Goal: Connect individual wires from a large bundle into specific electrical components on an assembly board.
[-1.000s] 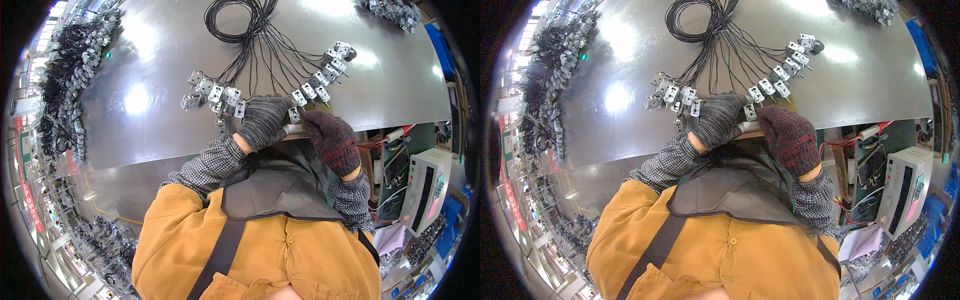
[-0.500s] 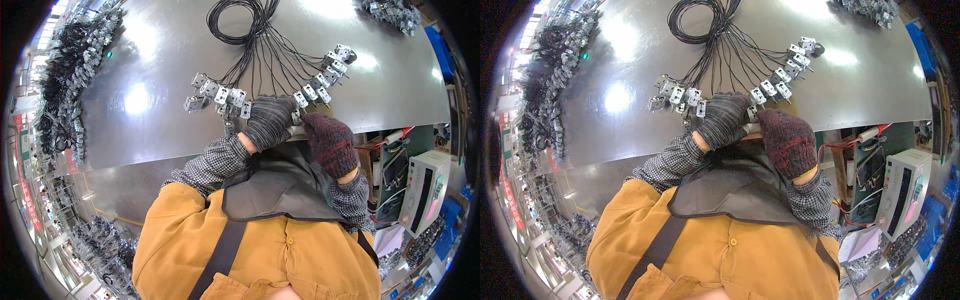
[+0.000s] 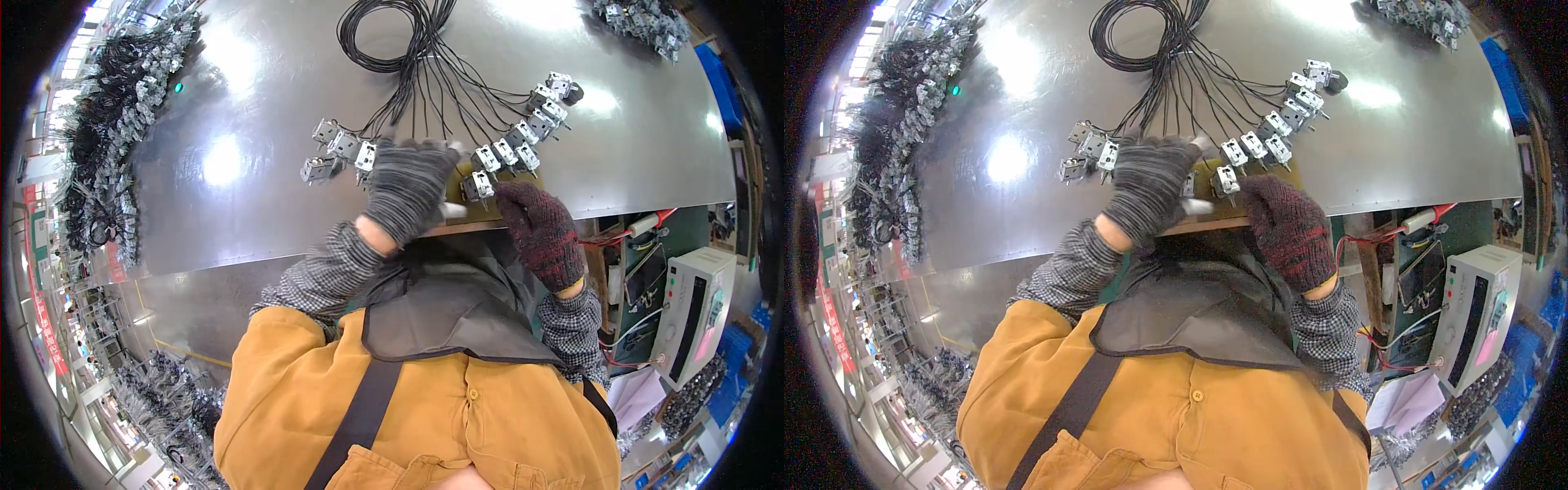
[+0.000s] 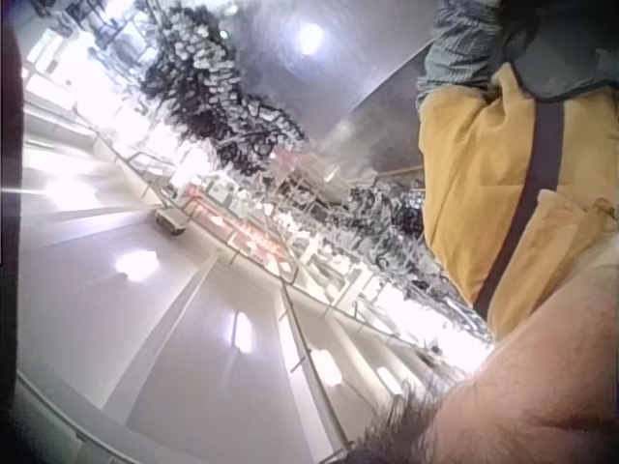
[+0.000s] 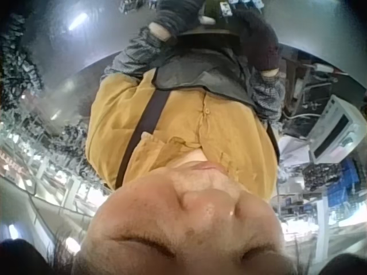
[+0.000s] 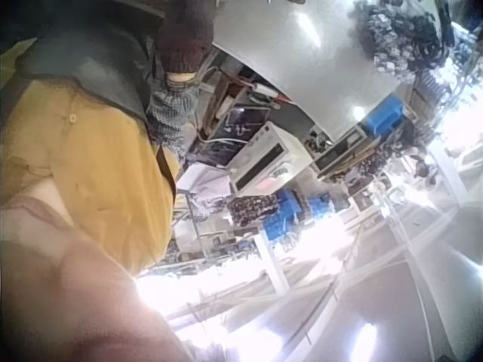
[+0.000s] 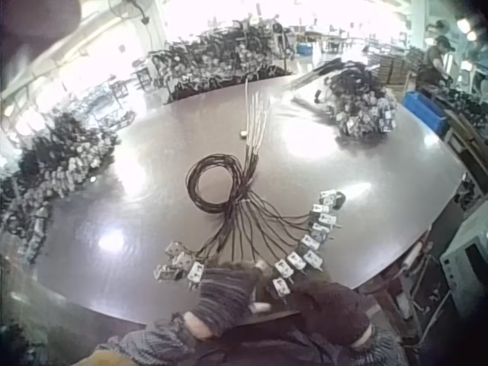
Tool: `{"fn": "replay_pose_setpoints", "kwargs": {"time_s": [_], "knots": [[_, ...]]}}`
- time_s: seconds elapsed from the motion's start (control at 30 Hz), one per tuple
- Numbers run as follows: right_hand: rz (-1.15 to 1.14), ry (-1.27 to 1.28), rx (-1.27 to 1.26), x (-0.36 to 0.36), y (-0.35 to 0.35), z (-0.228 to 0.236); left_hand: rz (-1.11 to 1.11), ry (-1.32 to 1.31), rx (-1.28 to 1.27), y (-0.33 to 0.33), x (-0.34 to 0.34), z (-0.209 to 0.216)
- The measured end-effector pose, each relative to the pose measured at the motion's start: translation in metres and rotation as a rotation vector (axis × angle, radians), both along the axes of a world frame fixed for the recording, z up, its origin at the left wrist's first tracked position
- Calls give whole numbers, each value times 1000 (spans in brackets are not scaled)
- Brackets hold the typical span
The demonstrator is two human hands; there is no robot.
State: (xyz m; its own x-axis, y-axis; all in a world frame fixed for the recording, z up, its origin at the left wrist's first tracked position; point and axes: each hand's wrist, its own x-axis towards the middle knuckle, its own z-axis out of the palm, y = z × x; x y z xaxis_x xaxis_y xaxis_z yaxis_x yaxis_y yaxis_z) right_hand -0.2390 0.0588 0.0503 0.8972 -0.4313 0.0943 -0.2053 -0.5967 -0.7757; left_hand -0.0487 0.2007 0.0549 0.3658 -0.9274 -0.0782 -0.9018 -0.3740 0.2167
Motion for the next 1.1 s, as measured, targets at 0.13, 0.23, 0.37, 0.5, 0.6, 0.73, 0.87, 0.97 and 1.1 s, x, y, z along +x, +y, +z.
{"fn": "replay_pose_setpoints", "kwargs": {"time_s": [0.13,0.23,0.37,0.5,0.6,0.73,0.87,0.97,1.1], "knots": [[190,-4,386,3,13,-20,-154,-133,91,18,12,-16],[240,16,143,3,19,-25,-168,-37,-70,22,21,-22],[50,8,-139,-5,8,-32,-67,304,-227,17,19,-28],[-67,122,-156,2,-4,-25,-39,340,-304,9,8,-27],[-76,83,-161,-1,-9,-28,-48,237,-372,0,-6,-36],[-20,27,-48,-4,-6,-13,-82,170,-294,-10,-15,-32],[-2,16,-63,-4,-4,5,-83,93,-240,-14,-18,-31],[48,23,-147,-3,-3,8,-71,120,-273,-13,-18,-33],[76,66,-281,5,-3,3,-91,85,-266,-15,-20,-38]]}}
